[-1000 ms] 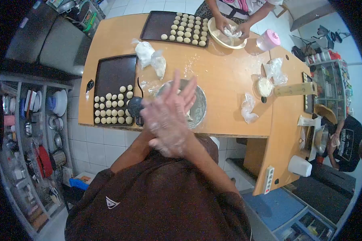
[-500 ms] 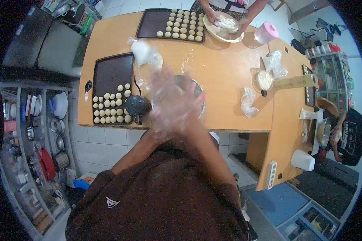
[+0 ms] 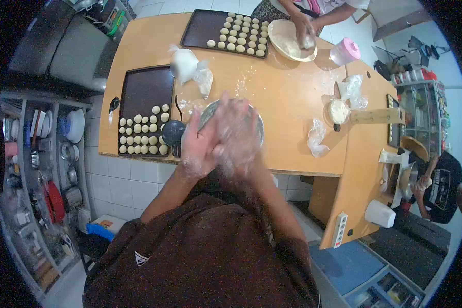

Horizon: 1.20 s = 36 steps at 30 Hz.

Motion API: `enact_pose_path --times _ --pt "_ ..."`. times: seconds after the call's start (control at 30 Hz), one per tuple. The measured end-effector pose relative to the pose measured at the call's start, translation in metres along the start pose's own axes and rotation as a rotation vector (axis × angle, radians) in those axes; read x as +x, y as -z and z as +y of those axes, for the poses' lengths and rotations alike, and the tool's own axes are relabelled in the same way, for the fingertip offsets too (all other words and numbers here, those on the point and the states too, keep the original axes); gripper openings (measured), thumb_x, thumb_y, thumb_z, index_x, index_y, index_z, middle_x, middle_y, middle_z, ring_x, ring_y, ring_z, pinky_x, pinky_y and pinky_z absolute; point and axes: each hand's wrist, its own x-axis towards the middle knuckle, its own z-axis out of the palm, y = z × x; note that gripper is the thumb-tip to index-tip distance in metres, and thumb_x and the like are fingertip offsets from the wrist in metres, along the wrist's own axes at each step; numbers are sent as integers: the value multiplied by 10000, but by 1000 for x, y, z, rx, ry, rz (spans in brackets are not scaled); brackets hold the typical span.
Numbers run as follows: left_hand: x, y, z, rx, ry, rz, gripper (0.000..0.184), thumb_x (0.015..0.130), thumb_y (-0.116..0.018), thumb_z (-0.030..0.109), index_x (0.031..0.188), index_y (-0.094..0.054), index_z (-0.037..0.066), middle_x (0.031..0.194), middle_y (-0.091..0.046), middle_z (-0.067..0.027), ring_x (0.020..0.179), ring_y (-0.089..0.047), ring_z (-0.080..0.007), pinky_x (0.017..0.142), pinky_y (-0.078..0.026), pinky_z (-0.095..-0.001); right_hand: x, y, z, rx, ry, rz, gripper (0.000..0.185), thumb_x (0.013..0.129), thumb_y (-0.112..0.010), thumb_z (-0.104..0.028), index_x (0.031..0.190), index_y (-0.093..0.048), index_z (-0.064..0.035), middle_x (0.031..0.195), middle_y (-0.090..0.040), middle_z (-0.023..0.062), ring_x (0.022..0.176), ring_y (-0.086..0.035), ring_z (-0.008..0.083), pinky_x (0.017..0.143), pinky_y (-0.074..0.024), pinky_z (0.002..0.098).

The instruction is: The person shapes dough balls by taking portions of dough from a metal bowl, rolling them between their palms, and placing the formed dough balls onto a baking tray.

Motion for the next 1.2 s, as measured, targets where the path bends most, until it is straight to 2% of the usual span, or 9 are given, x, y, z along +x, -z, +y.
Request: enact_pose_path --times 0.1,0.3,0.43,0.53,0.57,0.63,0.83,1.07,1.2 --pt "4 24 -22 122 5 -93 908 903 -183 758 1552 -84 131 1587 -186 -151 1469 -179 -271 1194 -121 -399 -9 16 -54 37 206 -215 758 947 -294 -576 1502 -304 -60 1583 -224 160 1488 -129 304 1148 68 586" --pt "-9 -3 -9 195 113 -82 895 918 -170 736 1553 -43 118 1603 -128 -153 1479 -146 -269 1198 -109 -403 24 35 0 -38 -69 72 738 993 -136 -568 1521 -231 -62 1584 -225 142 1477 -141 352 1150 25 603" --pt "18 -5 -5 108 -62 -154 892 910 -162 747 1552 23 155 1620 -36 -114 1488 -75 -267 1204 -38 -405 -11 2 -46 198 174 82 703 1003 -168 -540 1521 -247 -70 1575 -247 152 1470 -158 372 1135 48 627" --pt "28 44 -54 154 -2 -256 841 928 -176 721 1552 35 199 1623 3 -99 1488 -47 -274 1202 -29 -424 21 13 -55 -277 393 52 700 1011 -188 -520 1510 -254 -34 1570 -252 164 1469 -146 382 1133 41 639" --pt "28 58 -68 123 30 -285 819 937 -184 708 1552 39 216 1623 13 -96 1488 -35 -277 1201 -27 -433 26 15 -46 -188 229 80 702 1010 -192 -524 1501 -275 -30 1565 -261 169 1469 -151 378 1135 31 640" --pt "3 21 -21 137 153 -183 776 959 -234 666 1553 23 239 1621 -19 -95 1487 -44 -268 1199 -41 -444 29 27 -22 -23 -99 139 708 1008 -200 -533 1482 -318 -21 1555 -280 179 1468 -161 369 1140 10 642" --pt "12 25 -10 68 24 -100 737 985 -308 594 1557 -75 192 1594 -163 -125 1460 -198 -254 1187 -180 -432 -26 -6 -55 94 223 -10 732 979 -360 -515 1488 -278 6 1568 -252 174 1469 -180 354 1157 -10 596" --pt "-2 14 -4 115 200 -14 780 965 -346 616 1553 -115 159 1567 -251 -150 1432 -273 -271 1180 -210 -422 13 12 9 -103 -85 155 740 984 -290 -567 1510 -259 -47 1569 -226 204 1476 -153 338 1163 -36 580" --pt "1 1 1 149 103 -8 789 959 -370 615 1555 -105 172 1587 -193 -131 1419 -291 -244 1171 -235 -391 2 1 -40 -18 194 -15 781 979 -154 -593 1508 -256 -27 1588 -179 182 1487 -45 354 1134 111 602"
